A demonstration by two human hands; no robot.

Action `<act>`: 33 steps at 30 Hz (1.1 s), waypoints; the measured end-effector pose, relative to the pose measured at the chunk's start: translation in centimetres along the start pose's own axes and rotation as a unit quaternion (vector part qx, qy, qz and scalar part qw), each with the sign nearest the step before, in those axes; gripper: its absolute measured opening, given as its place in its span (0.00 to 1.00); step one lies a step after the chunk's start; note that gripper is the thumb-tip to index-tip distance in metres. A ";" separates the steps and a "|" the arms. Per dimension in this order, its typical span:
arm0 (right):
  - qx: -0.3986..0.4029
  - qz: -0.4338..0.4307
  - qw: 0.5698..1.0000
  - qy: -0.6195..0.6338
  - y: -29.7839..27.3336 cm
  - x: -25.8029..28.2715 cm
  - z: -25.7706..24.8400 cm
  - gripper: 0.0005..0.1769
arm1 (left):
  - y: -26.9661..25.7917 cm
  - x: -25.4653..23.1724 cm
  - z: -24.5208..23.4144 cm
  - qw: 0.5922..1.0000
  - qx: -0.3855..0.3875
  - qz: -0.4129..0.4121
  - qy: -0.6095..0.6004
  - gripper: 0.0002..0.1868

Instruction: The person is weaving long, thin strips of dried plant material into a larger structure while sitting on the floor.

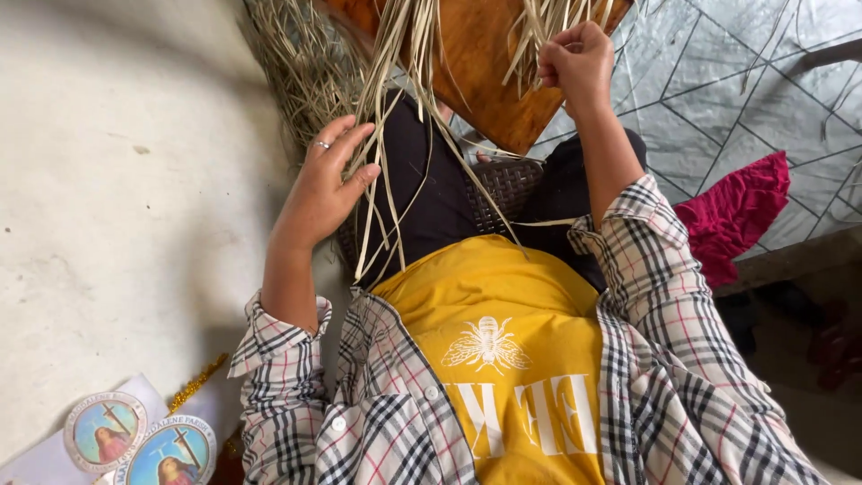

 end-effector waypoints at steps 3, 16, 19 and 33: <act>0.072 0.027 0.992 -0.097 -2.6 3.2 1.4 0.12 | -0.6 -0.5 1.2 1.000 0.012 0.004 -0.015 0.26; 0.605 0.004 0.750 -0.267 -17.4 7.3 4.4 0.13 | 2.8 -0.2 15.1 0.956 0.083 0.237 0.149 0.26; 0.763 -0.141 0.622 0.103 -17.0 7.2 0.1 0.10 | 3.1 1.0 14.8 0.960 0.087 0.228 0.135 0.20; -0.112 -0.173 0.863 0.461 -10.2 0.5 -11.4 0.21 | -1.0 -2.4 7.8 0.975 -0.065 0.140 0.158 0.10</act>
Point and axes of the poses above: each hand's wrist, its own y-axis towards the middle knuckle, its own z-axis out of the palm, x = y × z, the point moved 3 cm from there along y, towards the middle knuckle, and after that the axes turned 8 degrees about x, right-handed, at the moved point
